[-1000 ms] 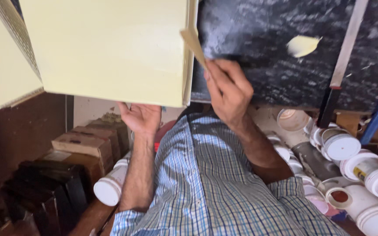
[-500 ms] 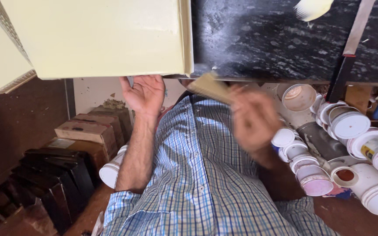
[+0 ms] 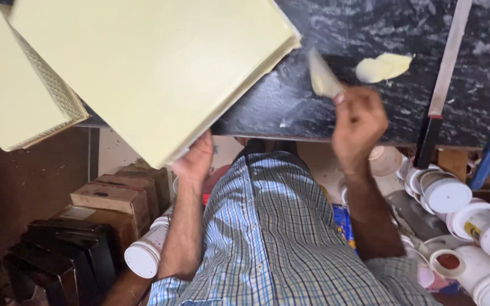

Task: The person applies cream to the sides of a cake using a long flat spatula, then uses a textured scraper to smooth and pattern the cream on the side surface.

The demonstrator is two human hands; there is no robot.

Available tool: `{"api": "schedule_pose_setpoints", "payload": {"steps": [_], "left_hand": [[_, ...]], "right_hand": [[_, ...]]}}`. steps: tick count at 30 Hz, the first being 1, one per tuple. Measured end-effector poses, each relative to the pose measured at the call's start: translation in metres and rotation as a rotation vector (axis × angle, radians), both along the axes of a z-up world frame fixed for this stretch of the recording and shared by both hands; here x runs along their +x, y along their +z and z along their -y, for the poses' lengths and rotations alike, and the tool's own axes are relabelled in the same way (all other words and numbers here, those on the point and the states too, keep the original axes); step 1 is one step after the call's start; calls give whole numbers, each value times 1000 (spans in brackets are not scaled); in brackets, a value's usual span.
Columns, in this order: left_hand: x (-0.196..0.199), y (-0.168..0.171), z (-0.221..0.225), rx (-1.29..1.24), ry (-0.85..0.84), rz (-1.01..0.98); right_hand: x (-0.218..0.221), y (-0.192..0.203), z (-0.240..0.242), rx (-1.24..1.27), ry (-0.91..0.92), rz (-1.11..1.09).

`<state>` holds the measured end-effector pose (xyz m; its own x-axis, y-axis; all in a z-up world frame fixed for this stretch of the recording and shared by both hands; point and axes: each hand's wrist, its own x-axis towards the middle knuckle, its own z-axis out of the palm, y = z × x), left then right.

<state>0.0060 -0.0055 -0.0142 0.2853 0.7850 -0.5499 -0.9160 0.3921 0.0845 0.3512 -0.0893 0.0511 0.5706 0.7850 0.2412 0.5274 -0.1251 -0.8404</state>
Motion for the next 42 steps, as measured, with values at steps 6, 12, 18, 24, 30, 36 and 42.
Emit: {"api": "schedule_pose_setpoints", "payload": {"steps": [6, 12, 18, 24, 30, 36, 42], "left_hand": [[-29, 30, -14, 105, -36, -330], [-9, 44, -13, 37, -46, -356], [2, 38, -2, -17, -18, -272], [11, 41, 2, -27, 29, -121], [14, 35, 1, 19, 24, -20], [21, 29, 3, 84, -2, 5], [34, 33, 3, 16, 13, 33]], "right_hand": [[1, 5, -101, 482, -172, -587], [-7, 10, -149, 409, -57, -170], [-24, 20, -137, 364, 20, -20], [-51, 36, -92, 295, 142, -59], [-85, 50, -27, 227, 216, -156], [-104, 57, 23, 229, 301, -226], [-96, 67, 58, 184, 296, -263]]}}
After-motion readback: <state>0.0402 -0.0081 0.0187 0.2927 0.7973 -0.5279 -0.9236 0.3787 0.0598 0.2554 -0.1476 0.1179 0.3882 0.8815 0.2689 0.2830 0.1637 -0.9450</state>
